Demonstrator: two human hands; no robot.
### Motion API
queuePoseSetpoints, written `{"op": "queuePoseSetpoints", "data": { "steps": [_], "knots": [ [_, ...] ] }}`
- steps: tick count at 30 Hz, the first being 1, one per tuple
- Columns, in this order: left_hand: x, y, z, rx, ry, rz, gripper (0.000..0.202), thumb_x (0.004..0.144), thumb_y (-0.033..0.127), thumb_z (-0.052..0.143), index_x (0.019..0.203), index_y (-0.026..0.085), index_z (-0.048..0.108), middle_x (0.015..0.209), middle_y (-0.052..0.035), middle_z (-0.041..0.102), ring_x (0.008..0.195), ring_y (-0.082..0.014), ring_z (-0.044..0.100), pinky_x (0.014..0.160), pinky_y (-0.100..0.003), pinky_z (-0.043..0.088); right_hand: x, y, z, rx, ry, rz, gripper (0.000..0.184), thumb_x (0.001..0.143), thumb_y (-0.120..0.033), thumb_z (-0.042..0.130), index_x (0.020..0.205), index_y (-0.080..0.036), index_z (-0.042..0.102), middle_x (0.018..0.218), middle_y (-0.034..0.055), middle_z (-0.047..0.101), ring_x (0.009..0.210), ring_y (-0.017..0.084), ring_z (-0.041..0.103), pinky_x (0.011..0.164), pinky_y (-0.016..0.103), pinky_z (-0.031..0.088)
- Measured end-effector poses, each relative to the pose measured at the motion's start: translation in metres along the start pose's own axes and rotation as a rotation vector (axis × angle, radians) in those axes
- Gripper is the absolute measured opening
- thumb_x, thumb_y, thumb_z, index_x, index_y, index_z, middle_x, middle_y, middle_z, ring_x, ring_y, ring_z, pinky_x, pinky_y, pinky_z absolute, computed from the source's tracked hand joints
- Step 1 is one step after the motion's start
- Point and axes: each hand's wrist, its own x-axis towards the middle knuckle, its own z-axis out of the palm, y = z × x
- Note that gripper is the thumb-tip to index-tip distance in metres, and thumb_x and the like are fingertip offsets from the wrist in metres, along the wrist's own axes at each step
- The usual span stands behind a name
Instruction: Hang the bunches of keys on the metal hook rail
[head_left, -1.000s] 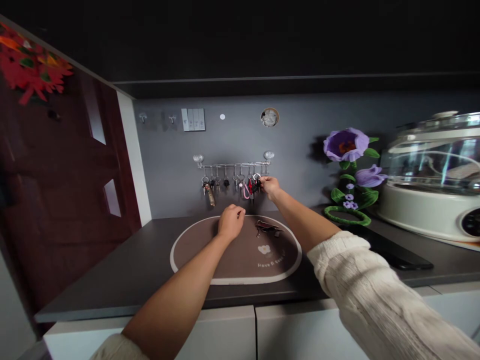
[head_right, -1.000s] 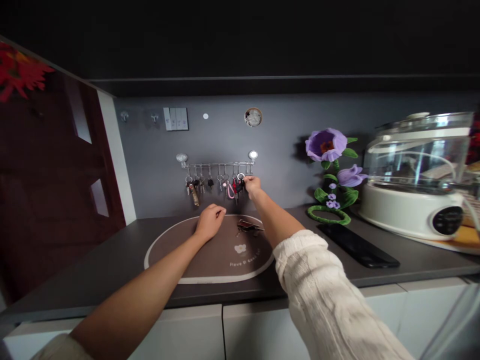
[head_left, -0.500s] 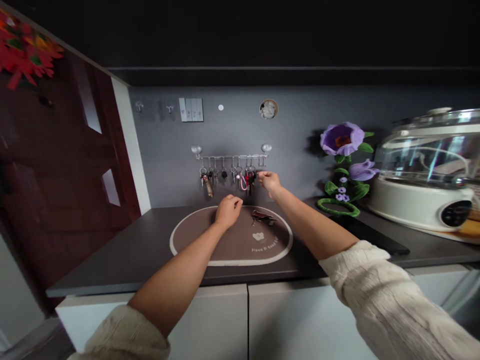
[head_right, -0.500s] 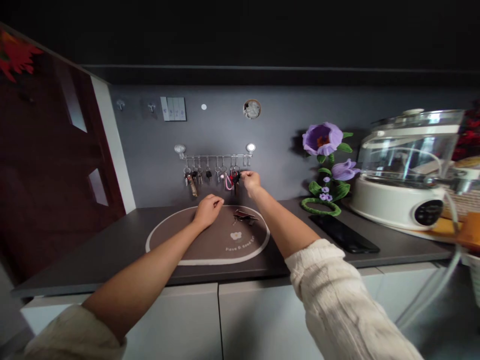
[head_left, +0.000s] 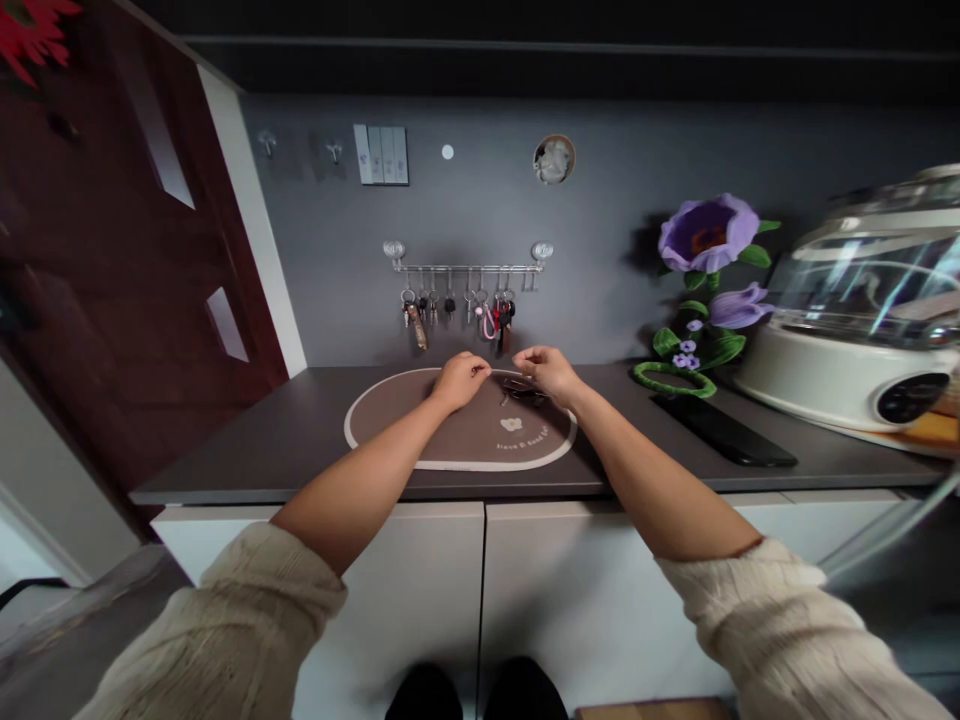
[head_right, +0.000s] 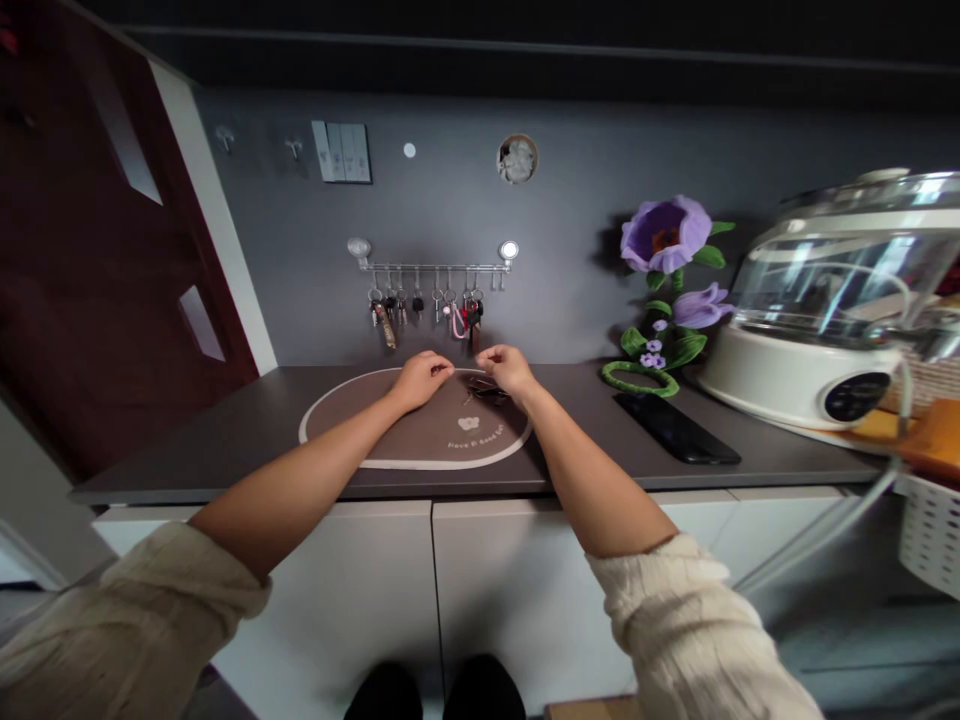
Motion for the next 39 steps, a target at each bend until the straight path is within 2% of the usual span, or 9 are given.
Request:
{"op": "queuePoseSetpoints", "data": {
  "steps": [3,6,10,14,19,27,34,39],
  "knots": [
    [0.0,0.001,-0.001,-0.005,-0.03,-0.001,0.018,0.075,0.023,0.049,0.079,0.015,0.065,0.075,-0.0036,0.058,0.069,-0.0116,0.049,0.068,-0.024,0.039,-0.007,0.002,-0.007,-0.043,-0.106,0.019,0.004,0.063,-0.015,0.06,0.065,-0.014,0.057,0.052,-0.0029,0.054,0.048,0.006,0.045,0.052,0.02,0.035],
    [-0.001,0.0,-0.001,-0.004,-0.063,0.001,0.017,0.074,0.023,0.051,0.079,0.015,0.065,0.076,-0.0032,0.059,0.069,-0.0116,0.05,0.069,-0.024,0.039,-0.01,0.005,-0.012,-0.167,-0.184,-0.051,0.007,0.059,-0.017,0.065,0.064,-0.014,0.061,0.055,-0.0017,0.057,0.051,0.007,0.046,0.053,0.02,0.036],
    [-0.001,-0.003,0.0,0.013,-0.096,-0.001,0.015,0.072,0.022,0.052,0.078,0.016,0.065,0.075,-0.0031,0.059,0.069,-0.0121,0.05,0.068,-0.024,0.039,-0.012,0.006,-0.014,-0.471,-0.256,-0.253,0.002,0.058,-0.017,0.065,0.061,-0.017,0.065,0.06,-0.0006,0.06,0.056,0.009,0.048,0.061,0.022,0.037],
    [-0.002,-0.006,-0.001,0.021,-0.111,-0.007,0.015,0.072,0.021,0.052,0.078,0.016,0.066,0.075,-0.0033,0.059,0.069,-0.0124,0.05,0.069,-0.025,0.039,-0.013,0.007,-0.015,-0.733,-0.301,-0.501,0.008,0.064,-0.019,0.061,0.066,-0.021,0.069,0.07,0.0024,0.061,0.069,0.013,0.05,0.07,0.024,0.038],
    [-0.003,-0.006,-0.002,0.036,-0.124,-0.005,0.015,0.071,0.021,0.053,0.077,0.016,0.066,0.075,-0.0032,0.06,0.071,-0.0129,0.051,0.07,-0.025,0.039,-0.009,0.012,-0.019,-0.953,-0.356,-0.655,0.014,0.07,-0.021,0.055,0.069,-0.021,0.069,0.076,0.0049,0.06,0.077,0.015,0.049,0.077,0.026,0.035],
    [-0.003,-0.005,-0.002,0.034,-0.122,0.0,0.015,0.072,0.022,0.052,0.076,0.016,0.066,0.074,-0.0032,0.06,0.069,-0.0125,0.051,0.068,-0.025,0.039,-0.013,0.011,-0.017,-1.052,-0.369,-0.702,0.018,0.073,-0.017,0.051,0.064,-0.017,0.067,0.08,0.0071,0.059,0.077,0.015,0.049,0.075,0.025,0.033],
    [-0.003,-0.004,-0.003,0.022,-0.114,0.005,0.016,0.072,0.022,0.052,0.077,0.016,0.066,0.075,-0.0033,0.06,0.069,-0.0126,0.051,0.068,-0.025,0.039,-0.011,0.011,-0.016,-1.003,-0.326,-0.72,0.019,0.075,-0.015,0.048,0.069,-0.016,0.065,0.081,0.0073,0.06,0.08,0.015,0.05,0.078,0.027,0.032],
    [-0.004,-0.001,-0.002,-0.001,-0.111,0.024,0.016,0.073,0.023,0.052,0.078,0.016,0.065,0.075,-0.0032,0.059,0.07,-0.0124,0.051,0.068,-0.024,0.039,-0.009,0.01,-0.015,-0.936,-0.268,-0.661,0.015,0.074,-0.014,0.049,0.071,-0.015,0.064,0.08,0.0076,0.062,0.081,0.015,0.05,0.079,0.028,0.032]
  ]
}}
